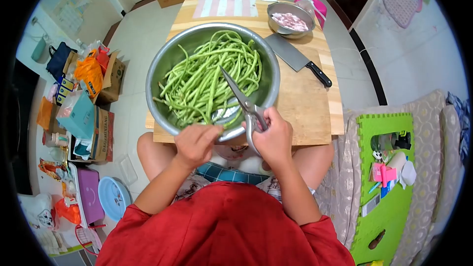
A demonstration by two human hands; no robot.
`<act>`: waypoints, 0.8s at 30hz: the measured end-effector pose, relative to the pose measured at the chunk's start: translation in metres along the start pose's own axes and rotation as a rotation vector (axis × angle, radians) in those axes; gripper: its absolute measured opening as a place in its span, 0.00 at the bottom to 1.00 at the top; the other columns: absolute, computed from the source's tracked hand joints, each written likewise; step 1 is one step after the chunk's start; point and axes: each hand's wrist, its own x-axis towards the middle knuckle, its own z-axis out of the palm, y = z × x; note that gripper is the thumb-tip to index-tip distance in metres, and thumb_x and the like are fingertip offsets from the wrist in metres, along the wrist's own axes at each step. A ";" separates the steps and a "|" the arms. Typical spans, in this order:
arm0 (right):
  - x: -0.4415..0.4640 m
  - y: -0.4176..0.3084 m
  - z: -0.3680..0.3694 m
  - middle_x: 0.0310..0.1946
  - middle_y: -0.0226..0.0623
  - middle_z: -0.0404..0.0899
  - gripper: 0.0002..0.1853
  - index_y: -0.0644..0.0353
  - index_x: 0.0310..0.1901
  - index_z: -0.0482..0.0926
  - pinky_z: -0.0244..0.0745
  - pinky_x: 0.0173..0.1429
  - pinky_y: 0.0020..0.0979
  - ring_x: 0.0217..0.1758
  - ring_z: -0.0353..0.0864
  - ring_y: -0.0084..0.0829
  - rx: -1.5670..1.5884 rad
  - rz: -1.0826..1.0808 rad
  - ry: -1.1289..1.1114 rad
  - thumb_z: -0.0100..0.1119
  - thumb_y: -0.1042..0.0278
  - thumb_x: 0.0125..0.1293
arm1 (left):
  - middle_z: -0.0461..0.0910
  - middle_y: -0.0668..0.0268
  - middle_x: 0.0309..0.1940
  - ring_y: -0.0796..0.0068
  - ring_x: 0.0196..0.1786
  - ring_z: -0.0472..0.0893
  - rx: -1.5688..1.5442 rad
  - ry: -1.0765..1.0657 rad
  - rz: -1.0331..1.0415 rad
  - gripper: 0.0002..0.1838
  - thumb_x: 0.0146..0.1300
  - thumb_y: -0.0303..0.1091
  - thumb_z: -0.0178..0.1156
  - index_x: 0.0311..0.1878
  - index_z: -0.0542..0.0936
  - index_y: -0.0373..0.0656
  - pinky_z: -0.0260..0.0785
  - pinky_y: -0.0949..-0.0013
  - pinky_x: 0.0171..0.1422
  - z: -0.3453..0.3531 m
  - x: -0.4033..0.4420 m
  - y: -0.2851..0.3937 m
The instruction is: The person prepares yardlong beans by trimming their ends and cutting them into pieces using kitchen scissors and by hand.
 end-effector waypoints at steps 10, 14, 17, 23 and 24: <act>0.085 -0.020 0.046 0.19 0.42 0.77 0.17 0.61 0.26 0.71 0.71 0.32 0.37 0.25 0.78 0.41 -0.082 -0.018 -0.005 0.68 0.59 0.47 | 0.78 0.64 0.30 0.62 0.29 0.78 0.012 0.024 -0.138 0.09 0.52 0.26 0.61 0.39 0.79 0.43 0.71 0.65 0.31 0.016 0.043 -0.088; 0.085 -0.010 0.045 0.17 0.39 0.76 0.21 0.60 0.24 0.70 0.70 0.29 0.34 0.21 0.77 0.36 -0.044 0.007 -0.020 0.74 0.56 0.44 | 0.78 0.64 0.30 0.62 0.30 0.78 -0.009 -0.010 -0.167 0.08 0.53 0.26 0.62 0.38 0.79 0.43 0.71 0.64 0.33 0.017 0.041 -0.091; 0.083 -0.003 0.044 0.16 0.37 0.75 0.24 0.61 0.23 0.69 0.68 0.27 0.32 0.19 0.73 0.31 0.068 -0.004 -0.014 0.75 0.55 0.43 | 0.78 0.64 0.31 0.62 0.31 0.78 -0.037 -0.037 -0.191 0.08 0.53 0.26 0.62 0.39 0.79 0.42 0.70 0.64 0.34 0.014 0.045 -0.087; 0.070 0.018 0.044 0.15 0.32 0.74 0.21 0.61 0.21 0.68 0.64 0.25 0.29 0.18 0.67 0.22 0.276 0.043 -0.006 0.75 0.61 0.45 | 0.78 0.62 0.34 0.60 0.36 0.77 -0.021 -0.015 -0.171 0.09 0.53 0.25 0.62 0.39 0.79 0.41 0.69 0.63 0.40 0.014 0.037 -0.079; 0.067 0.019 0.042 0.15 0.32 0.74 0.21 0.61 0.21 0.68 0.64 0.25 0.29 0.18 0.67 0.22 0.276 0.045 -0.004 0.75 0.61 0.45 | 0.78 0.62 0.34 0.60 0.36 0.77 -0.022 -0.017 -0.171 0.09 0.53 0.25 0.62 0.39 0.79 0.41 0.69 0.63 0.40 0.013 0.036 -0.077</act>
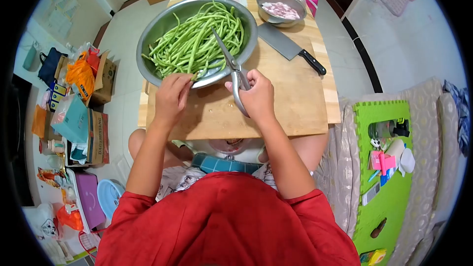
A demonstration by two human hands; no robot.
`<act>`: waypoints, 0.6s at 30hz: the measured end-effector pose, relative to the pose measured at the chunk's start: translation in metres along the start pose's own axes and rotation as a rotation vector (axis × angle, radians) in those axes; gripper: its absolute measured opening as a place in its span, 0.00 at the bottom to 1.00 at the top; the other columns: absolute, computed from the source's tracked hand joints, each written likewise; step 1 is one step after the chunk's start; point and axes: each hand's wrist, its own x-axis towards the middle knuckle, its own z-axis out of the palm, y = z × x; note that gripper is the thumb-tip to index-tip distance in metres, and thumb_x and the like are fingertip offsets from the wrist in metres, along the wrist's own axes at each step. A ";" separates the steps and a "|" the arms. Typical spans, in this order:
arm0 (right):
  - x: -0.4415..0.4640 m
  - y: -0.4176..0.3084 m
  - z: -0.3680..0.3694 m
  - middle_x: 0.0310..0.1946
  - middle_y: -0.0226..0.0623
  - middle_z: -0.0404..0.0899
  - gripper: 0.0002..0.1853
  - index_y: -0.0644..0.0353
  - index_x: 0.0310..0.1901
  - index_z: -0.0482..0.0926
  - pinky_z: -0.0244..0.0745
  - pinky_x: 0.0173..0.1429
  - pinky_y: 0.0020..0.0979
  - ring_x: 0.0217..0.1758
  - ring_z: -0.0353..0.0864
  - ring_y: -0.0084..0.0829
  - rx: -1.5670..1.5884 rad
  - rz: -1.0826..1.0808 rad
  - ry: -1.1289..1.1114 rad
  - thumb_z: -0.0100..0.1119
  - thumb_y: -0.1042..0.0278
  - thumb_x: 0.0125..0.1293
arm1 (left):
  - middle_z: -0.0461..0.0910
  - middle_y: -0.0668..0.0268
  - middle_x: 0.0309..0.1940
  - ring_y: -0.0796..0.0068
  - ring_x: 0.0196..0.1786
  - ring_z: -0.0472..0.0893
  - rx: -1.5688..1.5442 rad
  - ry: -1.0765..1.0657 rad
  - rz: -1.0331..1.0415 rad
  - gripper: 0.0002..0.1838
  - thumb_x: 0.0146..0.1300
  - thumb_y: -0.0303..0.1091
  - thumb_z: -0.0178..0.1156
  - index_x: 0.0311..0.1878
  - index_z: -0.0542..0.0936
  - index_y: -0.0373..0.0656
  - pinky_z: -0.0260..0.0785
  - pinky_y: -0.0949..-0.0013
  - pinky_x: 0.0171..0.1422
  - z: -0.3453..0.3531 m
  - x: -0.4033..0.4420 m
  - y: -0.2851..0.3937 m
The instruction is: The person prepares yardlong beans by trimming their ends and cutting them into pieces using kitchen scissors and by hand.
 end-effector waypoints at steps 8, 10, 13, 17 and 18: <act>-0.029 0.002 -0.012 0.18 0.28 0.74 0.15 0.61 0.26 0.71 0.63 0.24 0.19 0.20 0.67 0.14 0.373 0.115 -0.122 0.72 0.70 0.51 | 0.79 0.60 0.36 0.57 0.40 0.75 0.071 -0.011 -0.089 0.09 0.56 0.23 0.59 0.41 0.79 0.40 0.67 0.62 0.45 0.004 -0.002 0.017; -0.023 0.007 -0.010 0.19 0.28 0.75 0.14 0.61 0.27 0.71 0.64 0.23 0.18 0.20 0.69 0.13 0.389 0.178 -0.169 0.71 0.71 0.52 | 0.79 0.61 0.36 0.59 0.41 0.74 0.149 -0.061 -0.087 0.09 0.55 0.23 0.59 0.40 0.79 0.41 0.65 0.62 0.46 0.004 0.002 0.021; -0.003 -0.001 -0.006 0.20 0.27 0.74 0.15 0.61 0.27 0.70 0.62 0.23 0.17 0.21 0.68 0.12 0.459 0.221 -0.266 0.71 0.70 0.52 | 0.79 0.63 0.35 0.61 0.40 0.73 0.126 -0.115 -0.160 0.08 0.55 0.24 0.59 0.39 0.79 0.42 0.62 0.64 0.47 0.004 0.009 0.025; 0.015 -0.009 -0.010 0.20 0.26 0.74 0.15 0.60 0.27 0.70 0.62 0.23 0.16 0.21 0.67 0.11 0.373 0.215 -0.307 0.71 0.71 0.52 | 0.79 0.66 0.34 0.64 0.39 0.72 0.101 -0.163 -0.233 0.06 0.55 0.26 0.60 0.38 0.79 0.44 0.59 0.64 0.47 0.004 0.019 0.030; 0.017 -0.011 -0.014 0.20 0.26 0.73 0.15 0.60 0.27 0.70 0.62 0.22 0.16 0.21 0.67 0.11 0.317 0.194 -0.305 0.71 0.71 0.52 | 0.79 0.66 0.33 0.64 0.38 0.72 0.089 -0.142 -0.263 0.06 0.56 0.27 0.60 0.37 0.79 0.44 0.58 0.64 0.47 0.006 0.018 0.032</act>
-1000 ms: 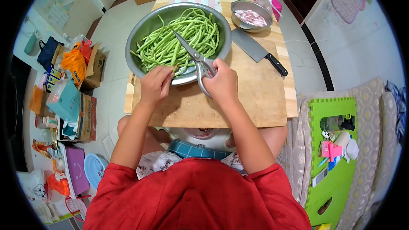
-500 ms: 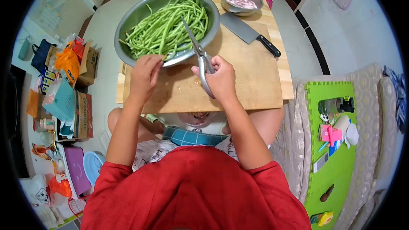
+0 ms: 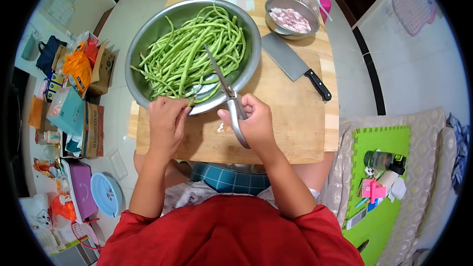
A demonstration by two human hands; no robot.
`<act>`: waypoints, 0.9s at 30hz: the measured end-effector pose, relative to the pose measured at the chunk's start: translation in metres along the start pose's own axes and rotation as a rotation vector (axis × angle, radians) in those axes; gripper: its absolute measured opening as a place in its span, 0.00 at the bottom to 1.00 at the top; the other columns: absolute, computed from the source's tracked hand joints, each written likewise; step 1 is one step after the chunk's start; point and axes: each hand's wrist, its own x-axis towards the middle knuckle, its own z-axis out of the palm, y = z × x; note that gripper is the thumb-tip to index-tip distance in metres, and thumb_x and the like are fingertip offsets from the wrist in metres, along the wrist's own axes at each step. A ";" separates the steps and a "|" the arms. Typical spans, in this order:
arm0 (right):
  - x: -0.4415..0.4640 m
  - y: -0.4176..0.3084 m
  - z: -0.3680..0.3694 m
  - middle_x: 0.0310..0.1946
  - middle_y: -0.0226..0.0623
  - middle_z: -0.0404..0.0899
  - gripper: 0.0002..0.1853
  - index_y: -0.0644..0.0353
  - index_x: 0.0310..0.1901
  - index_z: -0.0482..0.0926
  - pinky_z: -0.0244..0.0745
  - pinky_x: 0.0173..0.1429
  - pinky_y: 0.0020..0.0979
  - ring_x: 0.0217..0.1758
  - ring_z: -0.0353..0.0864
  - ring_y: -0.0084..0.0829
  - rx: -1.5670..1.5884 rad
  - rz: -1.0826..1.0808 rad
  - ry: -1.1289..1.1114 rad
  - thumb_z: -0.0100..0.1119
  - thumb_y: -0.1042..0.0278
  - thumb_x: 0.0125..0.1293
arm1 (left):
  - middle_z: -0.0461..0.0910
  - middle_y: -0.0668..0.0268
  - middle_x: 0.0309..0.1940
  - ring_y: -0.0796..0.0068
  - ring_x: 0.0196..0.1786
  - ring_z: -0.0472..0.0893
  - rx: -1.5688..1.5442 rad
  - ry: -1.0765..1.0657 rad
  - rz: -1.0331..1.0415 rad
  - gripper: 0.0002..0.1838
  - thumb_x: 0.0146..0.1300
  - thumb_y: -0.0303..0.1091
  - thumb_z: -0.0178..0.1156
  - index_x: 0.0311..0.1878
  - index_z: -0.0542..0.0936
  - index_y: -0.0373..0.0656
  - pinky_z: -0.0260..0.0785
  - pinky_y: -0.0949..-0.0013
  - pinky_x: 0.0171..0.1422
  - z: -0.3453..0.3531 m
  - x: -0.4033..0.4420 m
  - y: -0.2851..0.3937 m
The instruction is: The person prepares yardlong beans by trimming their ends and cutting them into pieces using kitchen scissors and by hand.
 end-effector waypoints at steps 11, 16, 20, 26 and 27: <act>-0.049 0.006 -0.013 0.15 0.25 0.70 0.20 0.59 0.22 0.68 0.60 0.21 0.20 0.19 0.63 0.13 -0.095 -0.045 0.026 0.74 0.63 0.49 | 0.78 0.67 0.32 0.64 0.39 0.72 0.248 0.113 -0.004 0.06 0.59 0.35 0.59 0.37 0.79 0.46 0.57 0.63 0.47 0.023 -0.008 0.017; -0.037 0.016 -0.012 0.11 0.26 0.67 0.25 0.58 0.15 0.65 0.59 0.20 0.24 0.16 0.61 0.17 -0.228 -0.031 0.052 0.74 0.55 0.47 | 0.77 0.66 0.31 0.64 0.38 0.72 0.214 0.217 -0.013 0.04 0.59 0.33 0.59 0.35 0.79 0.45 0.57 0.62 0.47 0.022 -0.029 0.010; -0.024 0.016 -0.001 0.11 0.28 0.67 0.25 0.58 0.15 0.65 0.59 0.20 0.25 0.15 0.62 0.19 -0.217 -0.034 0.040 0.73 0.52 0.48 | 0.75 0.66 0.29 0.65 0.38 0.71 0.179 0.293 -0.018 0.04 0.58 0.32 0.59 0.35 0.79 0.44 0.57 0.61 0.48 0.013 -0.038 0.004; -0.012 0.022 -0.009 0.12 0.28 0.67 0.23 0.59 0.17 0.66 0.57 0.20 0.26 0.15 0.61 0.18 -0.255 -0.066 0.041 0.73 0.56 0.48 | 0.76 0.66 0.29 0.64 0.37 0.71 0.126 0.297 -0.100 0.03 0.58 0.30 0.59 0.34 0.78 0.43 0.57 0.62 0.47 0.005 -0.053 0.008; -0.012 0.019 -0.010 0.12 0.27 0.66 0.23 0.59 0.17 0.65 0.55 0.20 0.26 0.16 0.59 0.17 -0.213 -0.017 0.041 0.73 0.57 0.48 | 0.76 0.66 0.29 0.64 0.37 0.71 0.111 0.287 -0.105 0.03 0.57 0.30 0.59 0.34 0.78 0.44 0.56 0.63 0.47 0.005 -0.054 0.011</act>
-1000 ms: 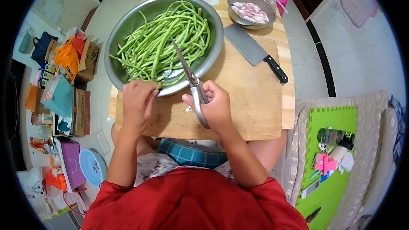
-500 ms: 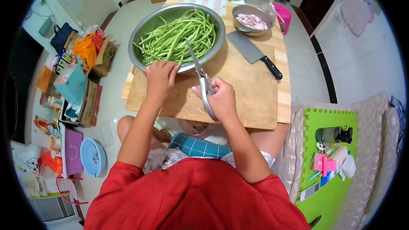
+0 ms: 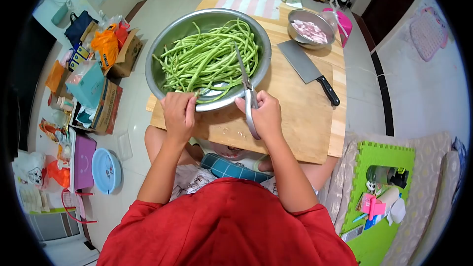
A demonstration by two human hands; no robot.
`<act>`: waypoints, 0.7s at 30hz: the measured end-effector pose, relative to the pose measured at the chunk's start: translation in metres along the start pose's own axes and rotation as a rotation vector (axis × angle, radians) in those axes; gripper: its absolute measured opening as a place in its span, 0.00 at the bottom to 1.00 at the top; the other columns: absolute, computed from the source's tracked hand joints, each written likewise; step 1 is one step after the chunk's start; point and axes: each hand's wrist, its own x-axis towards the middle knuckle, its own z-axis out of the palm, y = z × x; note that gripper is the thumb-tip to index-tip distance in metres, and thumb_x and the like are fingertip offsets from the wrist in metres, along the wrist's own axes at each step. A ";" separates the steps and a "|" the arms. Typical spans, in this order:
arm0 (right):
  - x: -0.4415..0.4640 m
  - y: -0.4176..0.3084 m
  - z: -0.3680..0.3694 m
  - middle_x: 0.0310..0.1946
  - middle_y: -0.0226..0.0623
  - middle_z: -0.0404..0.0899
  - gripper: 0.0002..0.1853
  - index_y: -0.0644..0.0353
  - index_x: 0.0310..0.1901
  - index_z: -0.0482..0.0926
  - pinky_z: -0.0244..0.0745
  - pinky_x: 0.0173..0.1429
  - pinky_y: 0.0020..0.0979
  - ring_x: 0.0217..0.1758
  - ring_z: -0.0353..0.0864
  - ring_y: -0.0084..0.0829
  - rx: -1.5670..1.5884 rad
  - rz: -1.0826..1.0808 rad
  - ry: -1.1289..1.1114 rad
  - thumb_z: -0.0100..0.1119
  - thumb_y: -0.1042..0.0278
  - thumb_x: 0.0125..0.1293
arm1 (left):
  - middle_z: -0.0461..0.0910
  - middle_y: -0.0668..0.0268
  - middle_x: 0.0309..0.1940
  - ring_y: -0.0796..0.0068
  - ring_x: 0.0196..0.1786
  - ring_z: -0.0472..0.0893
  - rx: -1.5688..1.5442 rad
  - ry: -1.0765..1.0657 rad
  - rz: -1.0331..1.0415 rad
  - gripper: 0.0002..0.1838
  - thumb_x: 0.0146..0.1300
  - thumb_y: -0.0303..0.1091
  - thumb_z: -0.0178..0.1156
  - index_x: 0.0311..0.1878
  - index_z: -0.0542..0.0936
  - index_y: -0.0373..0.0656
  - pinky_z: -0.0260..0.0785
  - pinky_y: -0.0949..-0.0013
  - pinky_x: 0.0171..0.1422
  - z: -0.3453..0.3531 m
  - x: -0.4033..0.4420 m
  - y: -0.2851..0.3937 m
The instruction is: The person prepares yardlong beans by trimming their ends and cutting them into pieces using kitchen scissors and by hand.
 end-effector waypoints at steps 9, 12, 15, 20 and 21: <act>-0.013 -0.012 -0.013 0.15 0.23 0.68 0.21 0.58 0.20 0.66 0.57 0.22 0.20 0.19 0.61 0.13 -0.029 -0.003 -0.096 0.75 0.63 0.48 | 0.76 0.65 0.31 0.63 0.38 0.71 -0.021 -0.128 -0.065 0.02 0.58 0.29 0.58 0.33 0.77 0.42 0.56 0.64 0.47 -0.007 -0.001 0.031; -0.016 -0.016 -0.019 0.15 0.23 0.68 0.21 0.58 0.20 0.66 0.57 0.22 0.20 0.19 0.61 0.13 -0.001 -0.005 -0.118 0.75 0.62 0.47 | 0.77 0.65 0.32 0.64 0.38 0.71 -0.040 -0.156 -0.108 0.04 0.58 0.30 0.59 0.34 0.79 0.42 0.57 0.64 0.47 -0.011 -0.003 0.037; -0.021 -0.026 -0.025 0.15 0.23 0.67 0.22 0.58 0.20 0.66 0.57 0.22 0.20 0.19 0.61 0.13 -0.027 -0.030 -0.151 0.75 0.62 0.46 | 0.78 0.65 0.32 0.64 0.38 0.71 -0.173 -0.147 -0.139 0.05 0.58 0.30 0.60 0.36 0.80 0.41 0.60 0.66 0.46 -0.016 0.009 0.030; -0.030 -0.042 -0.024 0.14 0.24 0.67 0.24 0.59 0.21 0.66 0.59 0.24 0.22 0.19 0.62 0.15 -0.197 -0.068 -0.225 0.77 0.58 0.43 | 0.80 0.66 0.30 0.66 0.37 0.71 -0.417 -0.180 -0.174 0.06 0.58 0.27 0.60 0.38 0.81 0.39 0.64 0.69 0.44 -0.022 0.032 0.019; -0.029 -0.042 -0.023 0.14 0.24 0.67 0.24 0.59 0.21 0.66 0.59 0.24 0.22 0.19 0.62 0.15 -0.199 -0.070 -0.225 0.77 0.58 0.43 | 0.80 0.66 0.30 0.66 0.37 0.71 -0.418 -0.178 -0.174 0.06 0.58 0.27 0.60 0.38 0.81 0.39 0.64 0.69 0.44 -0.021 0.034 0.019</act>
